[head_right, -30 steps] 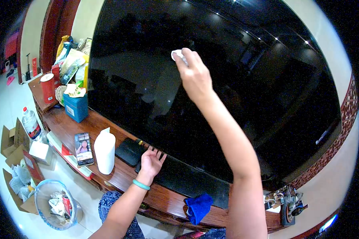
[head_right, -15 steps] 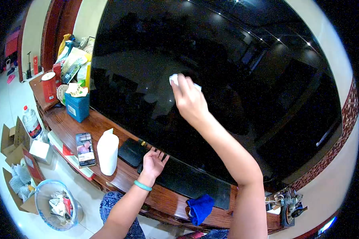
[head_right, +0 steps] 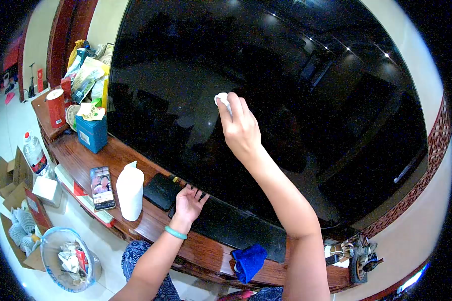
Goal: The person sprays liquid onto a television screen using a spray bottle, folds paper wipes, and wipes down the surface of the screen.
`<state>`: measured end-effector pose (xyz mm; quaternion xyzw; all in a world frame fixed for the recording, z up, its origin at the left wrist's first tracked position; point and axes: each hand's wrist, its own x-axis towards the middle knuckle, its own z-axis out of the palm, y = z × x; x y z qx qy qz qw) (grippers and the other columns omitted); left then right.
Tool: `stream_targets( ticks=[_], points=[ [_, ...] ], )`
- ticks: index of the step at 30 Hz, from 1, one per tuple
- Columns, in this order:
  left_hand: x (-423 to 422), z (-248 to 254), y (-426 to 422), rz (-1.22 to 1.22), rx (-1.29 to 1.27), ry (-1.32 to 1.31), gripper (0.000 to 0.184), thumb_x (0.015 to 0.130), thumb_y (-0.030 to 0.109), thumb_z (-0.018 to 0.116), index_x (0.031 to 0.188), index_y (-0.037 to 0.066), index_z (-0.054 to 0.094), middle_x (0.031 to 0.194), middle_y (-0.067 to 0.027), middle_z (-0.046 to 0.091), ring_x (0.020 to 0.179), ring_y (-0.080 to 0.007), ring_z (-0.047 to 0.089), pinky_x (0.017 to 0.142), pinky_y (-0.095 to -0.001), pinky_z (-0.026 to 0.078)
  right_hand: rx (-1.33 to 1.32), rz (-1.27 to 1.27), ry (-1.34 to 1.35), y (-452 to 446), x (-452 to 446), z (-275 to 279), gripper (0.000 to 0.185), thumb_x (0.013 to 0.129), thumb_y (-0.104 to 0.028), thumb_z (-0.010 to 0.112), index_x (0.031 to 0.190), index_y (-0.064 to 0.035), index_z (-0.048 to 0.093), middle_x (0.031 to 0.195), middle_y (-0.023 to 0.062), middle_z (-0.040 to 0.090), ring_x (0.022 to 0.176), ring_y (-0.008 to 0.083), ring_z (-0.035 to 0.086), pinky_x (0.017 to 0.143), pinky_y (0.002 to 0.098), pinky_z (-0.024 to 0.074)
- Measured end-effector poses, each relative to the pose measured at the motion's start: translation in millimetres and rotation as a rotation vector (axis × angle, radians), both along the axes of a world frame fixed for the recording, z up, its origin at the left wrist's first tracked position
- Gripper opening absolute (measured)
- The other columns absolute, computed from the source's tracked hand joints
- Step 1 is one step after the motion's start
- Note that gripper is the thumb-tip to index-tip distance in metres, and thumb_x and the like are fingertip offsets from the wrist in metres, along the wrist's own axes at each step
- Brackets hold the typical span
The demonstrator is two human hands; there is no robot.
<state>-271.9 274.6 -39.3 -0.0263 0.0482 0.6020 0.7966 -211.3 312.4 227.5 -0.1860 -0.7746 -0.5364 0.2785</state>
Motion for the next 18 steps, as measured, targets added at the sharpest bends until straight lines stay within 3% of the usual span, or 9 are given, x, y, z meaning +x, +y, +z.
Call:
stream_targets(
  ticks=[3, 5, 10, 15, 18],
  points=[
    [1.7, 1.9, -2.9, 0.019, -0.034, 0.015, 0.032, 0.069, 0.007, 0.054, 0.099, 0.013, 0.046, 0.100, -0.0053, 0.046, 0.107, -0.0266, 0.044, 0.112, -0.0559, 0.023, 0.023, -0.007, -0.010, 0.7, -18.8, 21.5, 0.030, 0.070, 0.002, 0.064, 0.100, 0.0098, 0.061, 0.105, 0.0183, 0.053, 0.086, 0.0269, 0.059, 0.065, 0.0323, 0.0555],
    [-0.2, -5.4, 1.1, -0.004, 0.092, -0.014, 0.035, 0.069, 0.006, 0.054, 0.101, 0.013, 0.045, 0.102, -0.0061, 0.044, 0.111, -0.0275, 0.041, 0.112, -0.0567, 0.021, 0.019, -0.012, 0.013, 6.9, -25.3, 26.4, 0.029, 0.071, 0.002, 0.063, 0.099, 0.0097, 0.062, 0.104, 0.0176, 0.053, 0.086, 0.0269, 0.059, 0.065, 0.0323, 0.0550],
    [0.4, -3.5, 2.0, -0.001, -0.057, -0.012, 0.032, 0.069, 0.005, 0.053, 0.099, 0.013, 0.045, 0.099, -0.0049, 0.046, 0.108, -0.0269, 0.044, 0.113, -0.0563, 0.021, 0.005, -0.029, 0.008, -3.7, -14.2, 7.9, 0.031, 0.070, 0.002, 0.063, 0.100, 0.0097, 0.062, 0.102, 0.0180, 0.054, 0.084, 0.0270, 0.059, 0.066, 0.0326, 0.0543],
    [4.8, -15.6, 7.5, -0.005, 0.029, -0.045, 0.046, 0.069, 0.005, 0.054, 0.113, 0.012, 0.042, 0.109, -0.0092, 0.043, 0.122, -0.0303, 0.035, 0.114, -0.0572, 0.017, -0.054, -0.017, -0.039, -7.8, 0.8, 4.2, 0.032, 0.069, 0.002, 0.063, 0.100, 0.0085, 0.062, 0.104, 0.0182, 0.054, 0.085, 0.0273, 0.059, 0.065, 0.0333, 0.0548],
    [0.9, -1.2, -1.1, 0.001, -0.024, -0.014, 0.051, 0.071, 0.005, 0.054, 0.119, 0.011, 0.040, 0.115, -0.0105, 0.041, 0.129, -0.0314, 0.030, 0.114, -0.0570, 0.018, 0.036, 0.026, -0.013, 5.9, -11.4, 32.1, 0.034, 0.072, 0.004, 0.063, 0.107, 0.0053, 0.062, 0.107, 0.0189, 0.054, 0.088, 0.0292, 0.060, 0.066, 0.0334, 0.0559]
  ],
)
